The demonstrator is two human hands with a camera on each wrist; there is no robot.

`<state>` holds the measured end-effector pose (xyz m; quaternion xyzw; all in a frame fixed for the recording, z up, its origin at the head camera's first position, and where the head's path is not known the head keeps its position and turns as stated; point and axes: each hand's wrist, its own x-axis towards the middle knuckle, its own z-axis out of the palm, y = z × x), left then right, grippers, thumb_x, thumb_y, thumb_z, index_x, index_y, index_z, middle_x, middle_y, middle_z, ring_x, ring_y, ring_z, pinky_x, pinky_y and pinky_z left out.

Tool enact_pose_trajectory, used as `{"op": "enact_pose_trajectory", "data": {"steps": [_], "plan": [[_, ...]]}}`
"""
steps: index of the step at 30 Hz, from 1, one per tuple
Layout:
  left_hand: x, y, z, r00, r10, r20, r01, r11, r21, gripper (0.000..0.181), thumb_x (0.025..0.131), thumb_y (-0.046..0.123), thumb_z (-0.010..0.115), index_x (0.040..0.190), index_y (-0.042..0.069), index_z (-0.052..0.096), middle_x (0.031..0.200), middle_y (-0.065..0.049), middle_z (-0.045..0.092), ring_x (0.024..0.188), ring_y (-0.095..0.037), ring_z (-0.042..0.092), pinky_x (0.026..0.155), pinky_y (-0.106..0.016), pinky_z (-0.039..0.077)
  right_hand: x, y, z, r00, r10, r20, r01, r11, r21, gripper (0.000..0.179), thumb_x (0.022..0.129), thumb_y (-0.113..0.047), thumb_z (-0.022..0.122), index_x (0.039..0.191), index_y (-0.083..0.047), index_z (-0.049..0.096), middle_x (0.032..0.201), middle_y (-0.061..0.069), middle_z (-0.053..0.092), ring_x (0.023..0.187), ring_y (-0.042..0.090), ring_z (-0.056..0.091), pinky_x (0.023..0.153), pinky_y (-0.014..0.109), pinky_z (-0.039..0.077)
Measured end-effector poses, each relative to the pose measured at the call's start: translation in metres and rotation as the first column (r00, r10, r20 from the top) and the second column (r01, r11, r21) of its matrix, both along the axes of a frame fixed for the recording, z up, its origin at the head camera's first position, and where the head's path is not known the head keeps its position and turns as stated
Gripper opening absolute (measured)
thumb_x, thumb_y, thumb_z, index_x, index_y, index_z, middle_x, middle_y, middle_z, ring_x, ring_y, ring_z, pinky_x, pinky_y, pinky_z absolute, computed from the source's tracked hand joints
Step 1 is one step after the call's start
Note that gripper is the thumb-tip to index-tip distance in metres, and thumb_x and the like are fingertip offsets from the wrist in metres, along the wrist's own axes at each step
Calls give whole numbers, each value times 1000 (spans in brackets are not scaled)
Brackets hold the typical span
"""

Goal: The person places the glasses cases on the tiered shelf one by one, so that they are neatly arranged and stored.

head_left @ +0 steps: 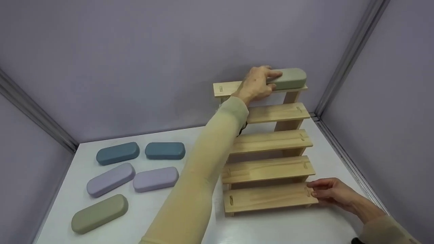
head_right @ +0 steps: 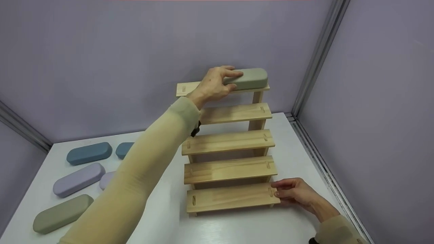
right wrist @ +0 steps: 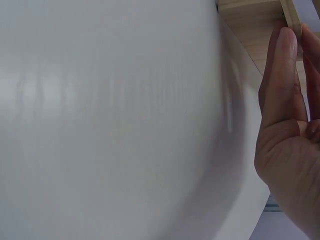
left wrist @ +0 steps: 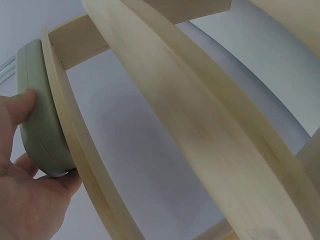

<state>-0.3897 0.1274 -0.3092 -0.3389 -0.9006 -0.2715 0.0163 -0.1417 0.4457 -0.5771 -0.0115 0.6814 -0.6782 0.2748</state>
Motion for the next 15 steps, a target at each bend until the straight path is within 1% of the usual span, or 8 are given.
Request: {"op": "enact_pose_trajectory", "data": {"steps": [5,9,11,15], "plan": [[0,-4,0,1000,15,-23,-15,1000,3,53,109,16,71,161,26,63,176,-8,53,161,-26,55,135,-33,40,-6,-5,3,1000,16,8,-16,1000,-17,38,107,0,69,127,-28,86,109,-14,85,87,-1,75,75,18,63],[1,-10,-2,999,21,-49,-21,1000,16,52,109,16,71,160,24,64,174,-10,54,163,-28,53,137,-35,38,-9,-8,4,1000,27,15,-27,999,-22,39,107,1,69,127,-28,86,112,-14,85,88,-1,76,75,19,63],[3,-12,-3,998,34,-47,-34,999,10,53,109,19,71,161,25,63,178,-11,49,167,-29,46,140,-37,33,-10,-9,4,999,33,17,-32,999,-21,39,107,0,69,127,-28,86,113,-14,85,88,0,76,75,19,64],[7,-18,-3,997,64,-36,-64,998,-11,59,108,26,71,166,28,58,186,-11,34,175,-31,31,145,-42,21,-13,-9,5,999,42,15,-42,999,-19,38,107,0,68,128,-27,85,114,-14,85,88,0,76,76,19,64]]}}
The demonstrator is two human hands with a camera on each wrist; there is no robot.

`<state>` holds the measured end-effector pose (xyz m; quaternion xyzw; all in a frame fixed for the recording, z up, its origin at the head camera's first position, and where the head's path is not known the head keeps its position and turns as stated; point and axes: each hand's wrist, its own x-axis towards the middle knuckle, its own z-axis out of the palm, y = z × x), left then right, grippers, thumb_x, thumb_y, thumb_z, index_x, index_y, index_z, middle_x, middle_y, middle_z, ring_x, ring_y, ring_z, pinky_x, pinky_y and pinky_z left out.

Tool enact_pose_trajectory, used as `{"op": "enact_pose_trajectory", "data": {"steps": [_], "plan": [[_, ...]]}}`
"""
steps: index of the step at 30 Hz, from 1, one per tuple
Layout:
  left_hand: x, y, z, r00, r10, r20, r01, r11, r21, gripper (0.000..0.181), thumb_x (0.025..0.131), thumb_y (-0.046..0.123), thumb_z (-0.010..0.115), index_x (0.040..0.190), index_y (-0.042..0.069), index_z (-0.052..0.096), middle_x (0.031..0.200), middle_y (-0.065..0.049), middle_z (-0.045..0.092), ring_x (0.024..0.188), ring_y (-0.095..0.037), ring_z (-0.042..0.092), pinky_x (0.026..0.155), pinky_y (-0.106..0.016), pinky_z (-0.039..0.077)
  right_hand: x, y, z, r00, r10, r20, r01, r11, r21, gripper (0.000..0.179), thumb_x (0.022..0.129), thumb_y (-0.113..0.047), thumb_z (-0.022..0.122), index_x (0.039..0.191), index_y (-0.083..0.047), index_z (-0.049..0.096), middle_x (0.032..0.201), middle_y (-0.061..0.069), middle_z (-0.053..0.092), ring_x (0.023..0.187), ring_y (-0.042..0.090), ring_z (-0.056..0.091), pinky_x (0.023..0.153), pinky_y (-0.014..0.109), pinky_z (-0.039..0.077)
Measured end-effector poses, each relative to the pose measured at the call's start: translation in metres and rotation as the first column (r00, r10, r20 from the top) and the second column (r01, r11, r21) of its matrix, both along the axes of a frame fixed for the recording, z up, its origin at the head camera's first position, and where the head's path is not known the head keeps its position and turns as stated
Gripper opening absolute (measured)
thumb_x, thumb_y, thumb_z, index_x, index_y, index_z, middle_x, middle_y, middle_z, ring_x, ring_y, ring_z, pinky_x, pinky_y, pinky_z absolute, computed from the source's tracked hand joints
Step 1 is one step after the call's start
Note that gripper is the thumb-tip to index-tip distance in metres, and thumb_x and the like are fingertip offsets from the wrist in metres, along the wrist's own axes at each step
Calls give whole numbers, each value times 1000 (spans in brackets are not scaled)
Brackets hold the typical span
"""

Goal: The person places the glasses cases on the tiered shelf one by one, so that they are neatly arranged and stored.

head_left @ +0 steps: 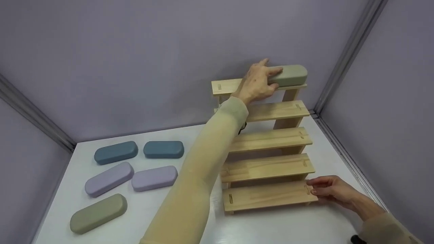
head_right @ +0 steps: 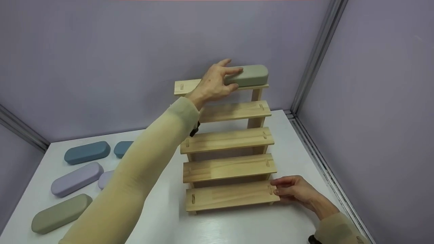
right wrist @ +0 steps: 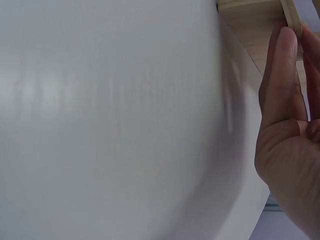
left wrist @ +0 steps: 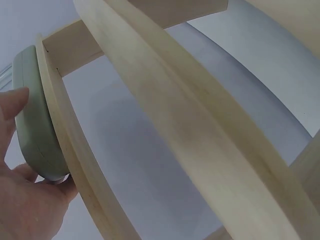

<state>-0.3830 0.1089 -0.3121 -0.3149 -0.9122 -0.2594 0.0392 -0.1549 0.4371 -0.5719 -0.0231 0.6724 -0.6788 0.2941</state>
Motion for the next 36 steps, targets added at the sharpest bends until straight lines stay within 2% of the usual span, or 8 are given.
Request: {"op": "enact_pose_trajectory", "data": {"steps": [6,10,14,17,20,25,30,36], "plan": [[13,-9,4,999,-32,-20,32,999,-22,66,108,32,70,171,27,50,187,-11,30,174,-33,31,144,-43,25,1,5,-1,1000,0,-3,0,1000,20,37,109,-2,67,133,-26,84,121,-16,82,92,0,74,79,20,64],[26,-21,9,993,-84,-78,81,996,-47,66,110,38,69,172,25,49,186,-12,33,171,-33,36,141,-43,31,0,12,0,1000,-5,-5,5,1000,7,38,110,-2,64,132,-26,84,127,-19,82,99,0,77,81,19,65],[42,-46,10,983,-144,-113,144,990,-4,63,110,38,70,169,21,53,181,-11,43,168,-31,42,139,-43,35,0,19,-1,1000,-11,-3,11,1000,-26,40,111,0,62,132,-25,84,130,-22,81,104,0,79,84,19,65],[53,-72,3,974,-192,-125,199,979,52,59,109,34,72,164,16,58,174,-11,54,163,-30,48,137,-43,38,1,23,-2,1000,-15,3,15,999,-39,40,111,1,61,132,-24,84,130,-24,81,105,1,79,88,20,66],[60,-102,-9,968,-208,-139,224,968,110,55,108,29,74,159,12,64,166,-13,61,157,-32,55,134,-47,42,0,26,-2,1000,-21,9,22,999,-38,41,111,2,61,131,-25,85,129,-24,81,105,1,79,90,20,66],[69,-154,-32,977,-164,-133,187,965,183,49,106,27,75,152,10,70,157,-15,69,150,-35,61,129,-52,47,-1,31,-3,999,-33,17,34,999,-33,43,111,1,61,129,-29,85,128,-22,82,104,1,79,90,21,66],[81,-203,-62,990,-120,-73,133,971,198,45,105,29,78,146,10,75,152,-14,73,146,-36,66,119,-57,56,-1,36,-3,1000,-23,14,24,999,-34,45,111,2,60,129,-30,85,128,-22,82,104,0,79,90,20,66],[104,-267,-104,998,-62,28,55,978,199,38,105,27,80,140,13,79,148,-11,76,140,-36,71,107,-63,61,-3,35,-6,1000,-23,2,23,999,-46,46,111,3,60,129,-30,85,129,-22,82,106,-1,79,90,19,65]]}}
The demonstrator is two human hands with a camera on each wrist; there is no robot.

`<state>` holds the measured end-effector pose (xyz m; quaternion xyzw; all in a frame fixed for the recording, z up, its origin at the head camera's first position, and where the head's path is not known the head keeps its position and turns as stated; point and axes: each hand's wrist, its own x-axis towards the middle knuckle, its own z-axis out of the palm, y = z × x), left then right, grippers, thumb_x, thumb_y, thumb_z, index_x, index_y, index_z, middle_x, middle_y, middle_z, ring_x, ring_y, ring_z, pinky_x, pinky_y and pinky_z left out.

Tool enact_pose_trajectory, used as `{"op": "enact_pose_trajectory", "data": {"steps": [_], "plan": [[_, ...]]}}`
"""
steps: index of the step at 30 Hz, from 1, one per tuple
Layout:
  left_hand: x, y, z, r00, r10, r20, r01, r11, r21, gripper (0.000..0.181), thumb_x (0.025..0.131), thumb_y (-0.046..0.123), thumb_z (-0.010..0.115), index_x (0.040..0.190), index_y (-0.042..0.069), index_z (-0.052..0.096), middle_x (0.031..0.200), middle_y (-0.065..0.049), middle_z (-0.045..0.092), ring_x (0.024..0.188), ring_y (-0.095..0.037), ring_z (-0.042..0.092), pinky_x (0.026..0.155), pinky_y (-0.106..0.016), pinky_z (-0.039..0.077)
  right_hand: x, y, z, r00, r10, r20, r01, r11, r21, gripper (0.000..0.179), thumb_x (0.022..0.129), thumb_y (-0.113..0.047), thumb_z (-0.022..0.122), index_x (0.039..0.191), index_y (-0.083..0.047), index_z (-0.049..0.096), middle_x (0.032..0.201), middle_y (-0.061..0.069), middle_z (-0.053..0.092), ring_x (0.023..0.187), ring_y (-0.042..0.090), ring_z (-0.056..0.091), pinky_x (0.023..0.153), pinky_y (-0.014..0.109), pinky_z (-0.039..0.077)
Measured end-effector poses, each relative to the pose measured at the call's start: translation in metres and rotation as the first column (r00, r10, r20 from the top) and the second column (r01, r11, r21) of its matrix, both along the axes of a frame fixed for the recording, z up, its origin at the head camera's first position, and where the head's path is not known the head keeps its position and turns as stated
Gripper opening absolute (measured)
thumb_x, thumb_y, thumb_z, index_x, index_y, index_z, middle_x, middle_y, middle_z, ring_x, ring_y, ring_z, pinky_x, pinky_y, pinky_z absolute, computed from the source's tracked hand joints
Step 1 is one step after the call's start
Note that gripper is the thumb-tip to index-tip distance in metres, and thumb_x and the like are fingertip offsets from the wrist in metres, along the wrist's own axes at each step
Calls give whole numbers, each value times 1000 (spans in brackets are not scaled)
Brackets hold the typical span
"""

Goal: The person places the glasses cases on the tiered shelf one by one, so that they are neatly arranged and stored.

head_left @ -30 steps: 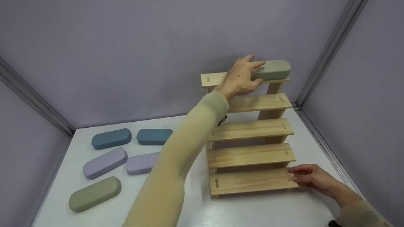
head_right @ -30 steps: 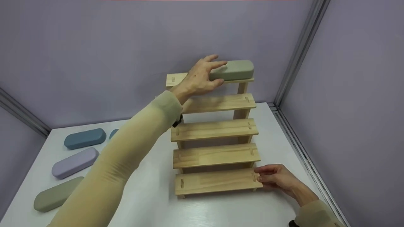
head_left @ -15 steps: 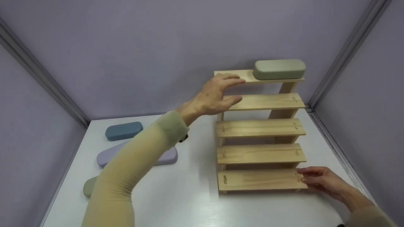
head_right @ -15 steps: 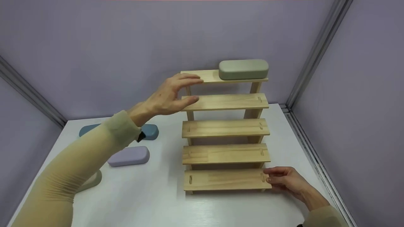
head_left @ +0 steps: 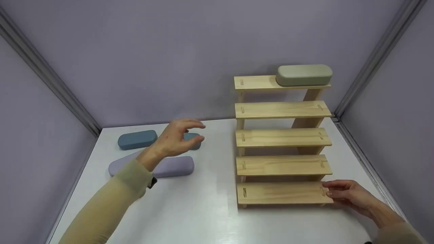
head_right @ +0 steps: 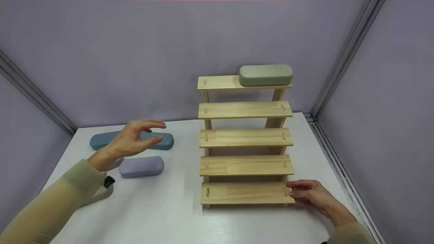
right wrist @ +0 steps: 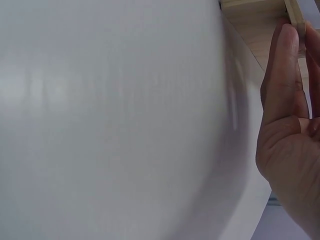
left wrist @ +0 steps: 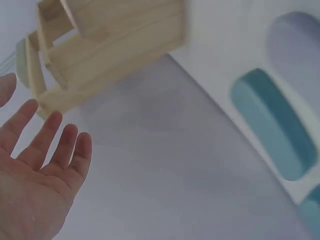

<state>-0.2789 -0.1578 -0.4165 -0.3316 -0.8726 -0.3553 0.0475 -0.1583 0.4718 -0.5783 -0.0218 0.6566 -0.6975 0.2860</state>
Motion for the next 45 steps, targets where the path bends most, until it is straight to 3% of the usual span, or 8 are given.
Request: {"op": "enact_pose_trajectory", "data": {"steps": [5,10,17,25,34,39,42,45], "plan": [[20,-46,-41,995,93,48,-93,996,-5,32,101,22,84,131,12,83,136,-11,81,129,-36,75,103,-62,63,0,1,-3,1000,-4,3,4,1000,-31,47,111,5,58,128,-29,86,128,-19,83,108,0,80,93,19,65],[39,-84,-77,970,206,131,-201,978,-53,27,101,23,85,126,14,84,131,-7,84,126,-35,76,105,-60,62,0,3,-2,1000,-14,-10,14,999,-35,47,111,5,58,128,-29,86,129,-20,83,109,-1,79,93,18,64],[69,-138,-108,924,300,236,-286,954,-93,32,99,20,86,129,9,82,135,-7,81,133,-36,72,111,-64,59,2,1,-5,1000,-21,-15,21,999,-31,47,111,4,59,126,-30,86,127,-20,84,108,-2,78,93,18,64],[91,-192,-120,889,432,152,-407,898,-169,32,87,22,95,117,17,87,130,-6,84,130,-37,75,115,-53,55,1,-1,-4,1000,-24,15,25,999,-44,47,110,4,59,126,-31,87,126,-19,84,104,0,79,90,20,66],[107,-235,-130,818,524,237,-463,845,-267,38,84,27,99,118,15,87,140,-20,79,139,-52,68,120,-68,49,0,-1,-4,999,-27,26,29,997,-65,46,111,5,59,126,-30,87,124,-16,84,104,2,80,91,21,66],[113,-241,-135,763,577,293,-503,813,-292,47,85,34,99,126,16,86,147,-17,77,144,-48,67,119,-54,51,1,1,-5,999,-26,27,27,998,-54,46,111,3,59,127,-30,86,126,-18,84,105,1,79,91,21,66],[114,-241,-137,748,585,314,-512,809,-289,52,86,36,98,130,14,83,149,-18,75,144,-47,67,117,-49,52,2,2,-6,999,-26,23,27,999,-47,47,111,3,59,126,-31,86,126,-19,83,104,0,79,90,21,66],[117,-241,-138,741,591,319,-521,805,-283,51,85,36,99,129,16,84,150,-17,75,146,-45,66,114,-28,49,1,1,-6,999,-25,25,26,998,-52,47,111,3,59,126,-31,86,125,-18,84,103,1,80,90,22,67]]}}
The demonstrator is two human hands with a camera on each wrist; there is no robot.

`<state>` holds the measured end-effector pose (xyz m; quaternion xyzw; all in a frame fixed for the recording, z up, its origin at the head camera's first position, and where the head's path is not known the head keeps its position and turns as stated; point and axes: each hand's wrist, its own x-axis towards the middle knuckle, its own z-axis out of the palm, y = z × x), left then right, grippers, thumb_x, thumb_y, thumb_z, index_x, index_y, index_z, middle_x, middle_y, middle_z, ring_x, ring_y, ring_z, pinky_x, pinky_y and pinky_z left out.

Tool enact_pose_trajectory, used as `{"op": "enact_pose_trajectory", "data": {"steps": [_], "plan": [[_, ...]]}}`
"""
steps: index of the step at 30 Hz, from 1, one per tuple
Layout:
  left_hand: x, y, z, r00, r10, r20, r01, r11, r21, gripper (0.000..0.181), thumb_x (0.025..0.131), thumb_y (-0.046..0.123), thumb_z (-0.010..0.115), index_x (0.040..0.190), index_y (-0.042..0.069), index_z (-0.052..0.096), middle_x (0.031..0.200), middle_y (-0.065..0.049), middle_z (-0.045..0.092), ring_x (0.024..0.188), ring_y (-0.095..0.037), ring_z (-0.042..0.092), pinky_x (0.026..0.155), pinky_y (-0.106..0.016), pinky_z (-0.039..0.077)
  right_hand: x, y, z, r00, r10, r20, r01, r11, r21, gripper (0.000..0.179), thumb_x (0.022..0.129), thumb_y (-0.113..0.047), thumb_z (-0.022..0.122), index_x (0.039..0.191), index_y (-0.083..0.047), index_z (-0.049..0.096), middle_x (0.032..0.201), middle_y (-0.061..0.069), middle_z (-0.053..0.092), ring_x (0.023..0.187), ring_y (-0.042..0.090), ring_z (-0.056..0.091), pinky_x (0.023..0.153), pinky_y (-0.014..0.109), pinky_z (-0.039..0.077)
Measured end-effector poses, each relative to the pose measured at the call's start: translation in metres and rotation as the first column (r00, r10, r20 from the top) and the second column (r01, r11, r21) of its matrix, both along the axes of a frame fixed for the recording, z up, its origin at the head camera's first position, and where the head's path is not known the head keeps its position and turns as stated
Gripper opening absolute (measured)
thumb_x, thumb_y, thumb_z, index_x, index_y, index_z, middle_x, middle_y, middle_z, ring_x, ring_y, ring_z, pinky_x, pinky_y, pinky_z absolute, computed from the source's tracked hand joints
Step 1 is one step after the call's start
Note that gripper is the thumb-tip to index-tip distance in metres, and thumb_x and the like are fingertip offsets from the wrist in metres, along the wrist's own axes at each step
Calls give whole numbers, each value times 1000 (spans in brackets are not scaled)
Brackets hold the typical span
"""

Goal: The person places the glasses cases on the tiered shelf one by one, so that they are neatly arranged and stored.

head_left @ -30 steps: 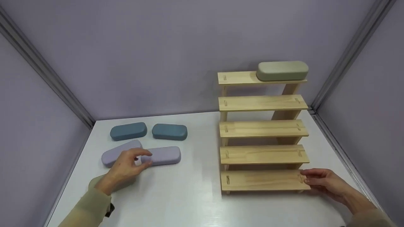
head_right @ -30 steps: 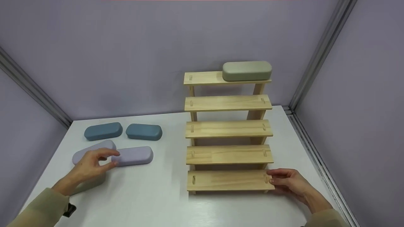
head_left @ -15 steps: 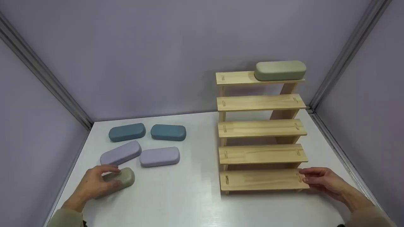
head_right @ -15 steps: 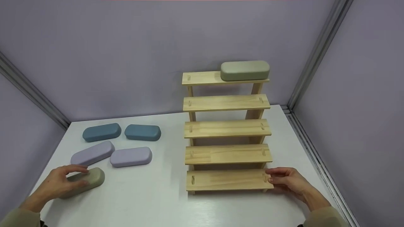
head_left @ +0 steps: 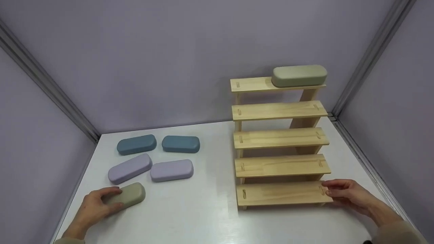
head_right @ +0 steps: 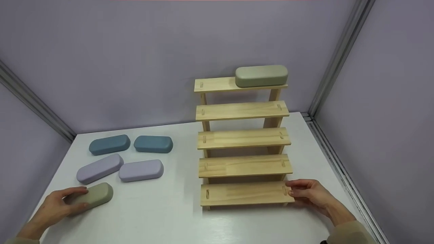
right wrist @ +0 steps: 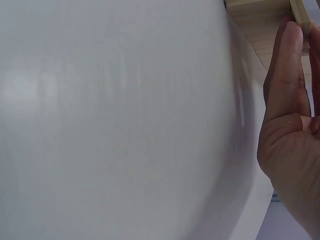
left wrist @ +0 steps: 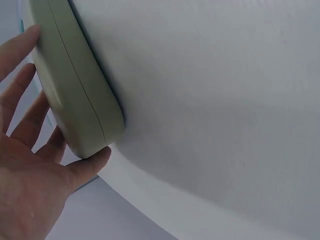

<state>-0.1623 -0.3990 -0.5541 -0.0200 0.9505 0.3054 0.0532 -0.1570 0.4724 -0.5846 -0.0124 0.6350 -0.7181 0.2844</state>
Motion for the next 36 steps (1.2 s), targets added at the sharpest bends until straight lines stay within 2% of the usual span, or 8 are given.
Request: {"op": "enact_pose_trajectory", "data": {"steps": [2,4,6,8,11,25,29,36], "plan": [[1,0,-2,1000,6,-3,-6,1000,7,50,84,35,100,128,17,85,152,-15,74,148,-45,65,108,-13,43,0,-1,0,1000,1,-4,-1,1000,3,47,111,3,59,126,-32,86,124,-18,84,103,1,79,90,22,67],[2,-2,-3,1000,3,0,-3,1000,20,50,84,33,100,128,17,85,155,-15,72,152,-47,62,107,-8,39,0,-1,1,1000,1,-9,-1,1000,-4,46,111,3,59,126,-31,86,124,-18,84,103,1,80,91,22,67],[3,-4,-5,1000,-2,6,2,1000,26,52,84,30,100,131,15,85,159,-17,68,155,-51,56,119,-21,44,0,-1,1,1000,5,-11,-5,1000,-11,46,111,4,59,126,-30,86,125,-17,84,104,2,80,91,23,67],[5,-7,-6,1000,-3,17,2,999,32,54,84,25,99,134,13,83,163,-19,64,158,-55,51,129,-45,44,0,-1,1,1000,10,-12,-11,1000,-22,47,111,5,58,126,-30,86,125,-16,84,105,3,80,92,23,67],[7,-9,-7,999,-8,35,7,1000,19,59,83,20,98,138,11,81,166,-23,60,158,-60,46,128,-73,39,0,-2,1,1000,21,-9,-22,999,-46,49,111,6,55,128,-29,86,127,-16,84,107,5,81,93,25,67],[6,-8,-9,999,-49,-15,47,995,-85,69,80,13,98,145,12,76,160,-24,65,150,-61,55,122,-72,47,0,0,1,999,11,-30,-13,998,-61,48,111,8,54,130,-25,85,129,-16,83,107,4,81,91,21,66],[6,-8,-6,999,-50,-5,49,994,-96,68,79,15,98,144,11,77,158,-25,66,149,-63,56,121,-74,47,0,-1,2,1000,8,-25,-10,999,-47,48,111,7,56,130,-26,85,128,-16,83,106,5,82,91,22,67],[3,-3,4,993,-84,-83,73,989,-128,63,79,19,99,139,14,80,152,-24,71,142,-62,62,117,-71,53,2,0,0,999,0,-44,-1,1000,-31,47,111,7,56,131,-26,85,129,-20,83,106,2,79,90,20,66]]}}
